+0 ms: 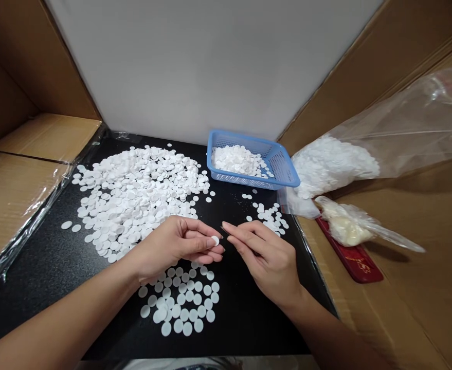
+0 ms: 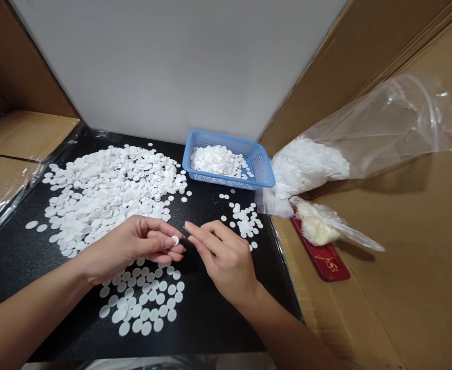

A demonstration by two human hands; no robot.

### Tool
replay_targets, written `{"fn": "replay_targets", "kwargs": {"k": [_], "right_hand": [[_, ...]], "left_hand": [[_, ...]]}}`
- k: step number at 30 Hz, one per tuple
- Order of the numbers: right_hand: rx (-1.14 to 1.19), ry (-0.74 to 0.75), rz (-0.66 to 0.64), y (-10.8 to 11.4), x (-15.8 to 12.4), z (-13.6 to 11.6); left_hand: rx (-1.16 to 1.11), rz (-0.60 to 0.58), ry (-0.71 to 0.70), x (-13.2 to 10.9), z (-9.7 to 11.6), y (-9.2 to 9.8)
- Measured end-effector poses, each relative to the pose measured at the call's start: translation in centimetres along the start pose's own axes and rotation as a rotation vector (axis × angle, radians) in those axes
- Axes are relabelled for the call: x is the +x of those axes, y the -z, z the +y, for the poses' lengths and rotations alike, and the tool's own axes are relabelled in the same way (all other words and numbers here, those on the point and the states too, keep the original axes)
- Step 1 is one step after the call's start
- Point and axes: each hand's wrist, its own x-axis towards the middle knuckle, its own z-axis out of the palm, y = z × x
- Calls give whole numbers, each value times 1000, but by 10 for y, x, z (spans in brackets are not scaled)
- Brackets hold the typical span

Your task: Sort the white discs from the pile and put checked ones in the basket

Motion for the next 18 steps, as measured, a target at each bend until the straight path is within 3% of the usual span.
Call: {"fn": "replay_targets", "kwargs": {"k": [7,18], "right_hand": [[31,-13,-5,-2,-2,-6],[-24,1,-12,-4,-4,-4]], "left_hand": [[-96,81,-35,1,-6,-4],[-98,45,-64,3,-12,-9]]}}
